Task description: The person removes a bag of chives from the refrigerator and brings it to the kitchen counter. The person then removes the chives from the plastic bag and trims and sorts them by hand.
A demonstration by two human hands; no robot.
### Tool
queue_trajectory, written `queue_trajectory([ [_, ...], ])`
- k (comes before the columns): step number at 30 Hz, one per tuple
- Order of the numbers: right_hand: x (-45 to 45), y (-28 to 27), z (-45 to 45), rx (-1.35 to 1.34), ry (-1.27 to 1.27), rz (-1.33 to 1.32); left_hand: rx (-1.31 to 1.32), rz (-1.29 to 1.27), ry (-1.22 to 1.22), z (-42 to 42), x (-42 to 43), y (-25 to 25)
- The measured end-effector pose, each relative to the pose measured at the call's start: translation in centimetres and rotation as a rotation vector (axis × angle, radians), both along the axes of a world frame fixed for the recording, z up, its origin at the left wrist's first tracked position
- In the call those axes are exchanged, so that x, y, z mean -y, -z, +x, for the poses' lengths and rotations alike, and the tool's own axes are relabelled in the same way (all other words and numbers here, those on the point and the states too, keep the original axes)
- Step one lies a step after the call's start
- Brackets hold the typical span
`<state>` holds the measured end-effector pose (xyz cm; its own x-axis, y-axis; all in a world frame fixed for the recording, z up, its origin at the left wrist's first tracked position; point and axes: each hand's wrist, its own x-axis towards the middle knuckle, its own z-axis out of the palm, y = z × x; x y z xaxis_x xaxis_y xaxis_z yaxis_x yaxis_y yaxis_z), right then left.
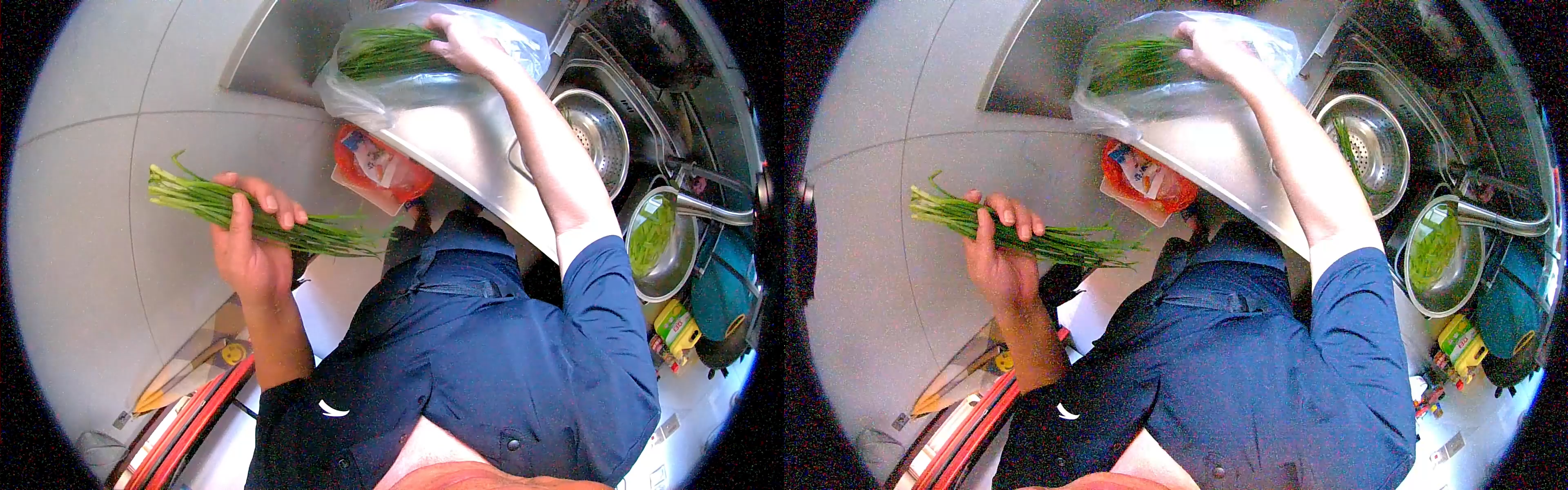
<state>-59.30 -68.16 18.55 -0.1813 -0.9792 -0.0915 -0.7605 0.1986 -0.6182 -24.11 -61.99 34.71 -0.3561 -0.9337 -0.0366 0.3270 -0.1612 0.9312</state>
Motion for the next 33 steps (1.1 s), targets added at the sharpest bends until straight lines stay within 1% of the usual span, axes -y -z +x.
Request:
queue_trajectory([
  [2,0.1,0.0,-0.1,0.013,0.000,0.034,0.000,-0.003,-0.001,0.1,0.0,0.0],
  [12,-0.1,0.3,-0.1,0.022,-0.002,0.005,0.007,-0.005,-0.008,0.7,-0.3,0.1],
  [16,0.2,2.0,-0.7,0.037,-0.015,-0.041,-0.004,0.000,-0.009,0.8,-0.3,0.1],
  [18,0.0,1.8,-0.8,0.041,-0.022,-0.041,-0.004,0.012,-0.025,0.8,-0.4,0.1],
  [20,-0.8,1.3,-1.0,-0.022,-0.013,-0.096,0.006,0.020,-0.038,0.7,-0.4,0.1],
  [26,-2.2,-1.6,-0.4,-0.039,-0.008,-0.044,-0.014,0.024,-0.021,0.7,-0.2,0.4],
  [33,-2.5,-1.5,-1.4,-0.074,-0.040,0.062,-0.059,0.068,-0.017,0.3,-0.1,0.3],
])
